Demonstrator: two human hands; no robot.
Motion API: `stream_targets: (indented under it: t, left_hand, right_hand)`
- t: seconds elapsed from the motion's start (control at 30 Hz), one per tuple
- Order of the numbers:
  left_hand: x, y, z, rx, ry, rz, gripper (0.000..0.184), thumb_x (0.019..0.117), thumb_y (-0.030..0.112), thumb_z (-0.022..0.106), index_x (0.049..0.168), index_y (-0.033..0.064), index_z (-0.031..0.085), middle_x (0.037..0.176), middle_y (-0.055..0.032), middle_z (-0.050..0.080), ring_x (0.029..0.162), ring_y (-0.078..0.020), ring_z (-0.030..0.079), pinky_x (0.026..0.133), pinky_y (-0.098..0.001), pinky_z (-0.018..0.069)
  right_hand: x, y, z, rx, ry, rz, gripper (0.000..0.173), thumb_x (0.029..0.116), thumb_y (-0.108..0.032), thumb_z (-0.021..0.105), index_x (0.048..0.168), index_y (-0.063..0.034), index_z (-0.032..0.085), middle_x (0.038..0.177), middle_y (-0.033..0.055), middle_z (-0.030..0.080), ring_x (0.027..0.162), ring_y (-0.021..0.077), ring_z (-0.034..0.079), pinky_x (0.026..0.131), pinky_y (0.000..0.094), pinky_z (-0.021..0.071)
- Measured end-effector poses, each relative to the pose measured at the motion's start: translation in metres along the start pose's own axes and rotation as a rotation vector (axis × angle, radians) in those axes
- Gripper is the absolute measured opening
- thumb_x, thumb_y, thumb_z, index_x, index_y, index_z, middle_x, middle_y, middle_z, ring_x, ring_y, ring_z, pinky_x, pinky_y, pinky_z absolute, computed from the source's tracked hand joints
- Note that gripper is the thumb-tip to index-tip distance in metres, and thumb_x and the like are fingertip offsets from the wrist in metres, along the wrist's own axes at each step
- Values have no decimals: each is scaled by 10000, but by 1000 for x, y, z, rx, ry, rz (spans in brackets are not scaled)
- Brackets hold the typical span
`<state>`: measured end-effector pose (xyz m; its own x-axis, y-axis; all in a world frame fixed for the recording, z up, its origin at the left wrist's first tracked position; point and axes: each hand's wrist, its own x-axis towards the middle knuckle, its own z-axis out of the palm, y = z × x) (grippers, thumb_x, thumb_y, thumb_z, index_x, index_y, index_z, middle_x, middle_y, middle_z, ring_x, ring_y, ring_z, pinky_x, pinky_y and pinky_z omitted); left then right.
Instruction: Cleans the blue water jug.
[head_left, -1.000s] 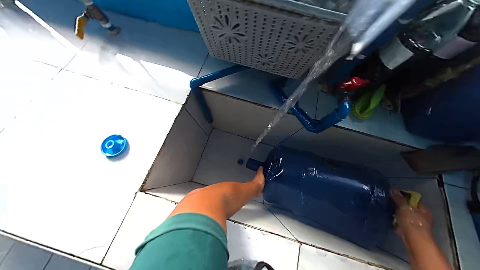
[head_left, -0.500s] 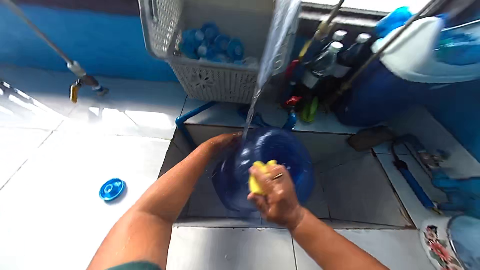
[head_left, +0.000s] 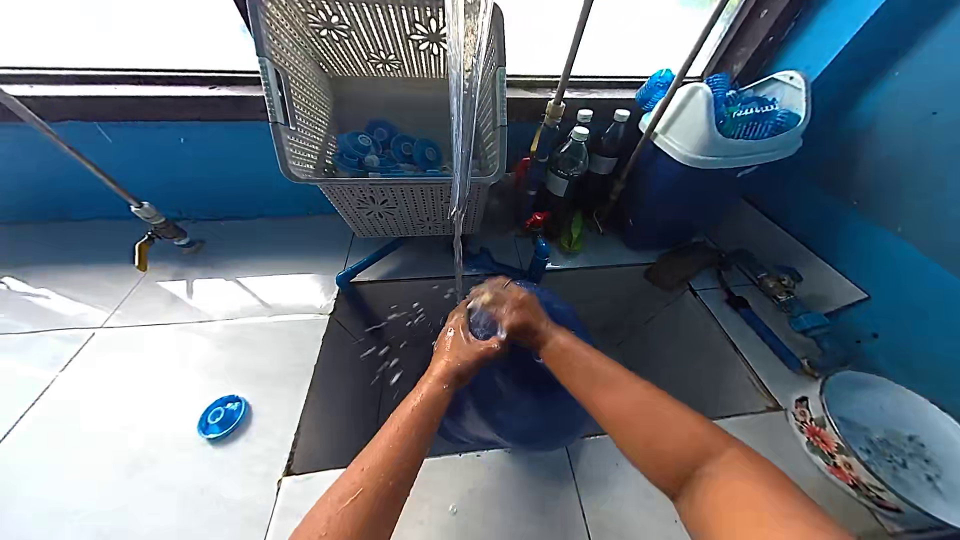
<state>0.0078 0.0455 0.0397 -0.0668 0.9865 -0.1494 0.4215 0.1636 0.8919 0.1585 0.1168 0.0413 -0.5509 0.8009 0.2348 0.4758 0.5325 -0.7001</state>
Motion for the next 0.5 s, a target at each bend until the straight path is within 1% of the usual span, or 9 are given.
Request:
stream_targets:
  t: [0.07,0.1,0.13,0.2,0.23,0.3,0.4,0.43,0.5]
  left_hand:
    - [-6,-2,-1,-11,25,-37,994,710,318,875,1527,33,387,1477,-214,494,1349,-290,508,1128,-463,422]
    - [-6,-2,-2,-21,43,-36,998,696,302,882,1519,25,391,1480,-213,488,1351,-283,504,1129,-449,421]
    - [-6,-3,-3,-37,58,-24,1000,684,283,883,1513,10,395,1475,-213,491,1347,-275,505,1128,-432,421]
    - [-6,-5,2,-113,103,31,925,693,234,870,1470,-21,436,1423,-209,535,1308,-248,537,1112,-396,444]
    - [-10,-7,4,-137,133,50,875,718,223,851,1450,-38,450,1401,-214,551,1292,-241,550,1099,-390,453]
    - [-24,-11,5,-103,160,5,911,728,280,839,1486,-5,422,1431,-225,524,1311,-270,535,1103,-433,445]
    - [-47,-6,10,-110,243,-91,1007,749,327,844,1532,-12,308,1477,-251,465,1330,-306,520,1105,-450,447]
    - [-43,-3,8,-91,258,-114,980,767,362,826,1501,-42,315,1439,-267,478,1297,-320,534,1085,-453,459]
    - [-11,5,-12,-42,181,-160,808,887,408,752,1389,-122,405,1343,-336,513,1223,-397,555,1042,-527,463]
  right_hand:
    - [15,26,-19,-157,42,248,329,1069,-128,478,1275,61,652,1349,289,608,1293,431,568,1103,594,428]
    - [19,27,-17,-178,66,301,353,1081,-153,449,1274,71,642,1346,302,597,1292,448,560,1093,612,428]
    - [17,17,-8,-163,85,270,354,1071,-149,458,1261,84,645,1334,305,603,1291,443,562,1096,597,431]
    - [4,-12,23,-46,115,-4,282,991,-89,539,1127,85,714,1199,271,685,1203,376,631,1071,509,480]
    - [1,-24,26,3,62,-101,271,969,-52,546,1123,75,730,1201,254,696,1211,359,634,1081,490,477]
    - [5,-20,10,-74,-34,-58,306,1006,-48,520,1243,41,691,1303,245,656,1282,367,595,1115,506,453]
    - [14,19,-19,-253,94,277,372,1088,-147,413,1312,71,615,1373,304,583,1314,446,552,1086,597,442]
    - [4,20,-9,-265,151,263,378,1074,-138,427,1342,68,596,1408,302,557,1341,450,526,1096,601,436]
    - [-43,-7,25,-192,119,53,425,1011,-83,483,1398,67,574,1487,286,513,1428,410,462,1176,530,387]
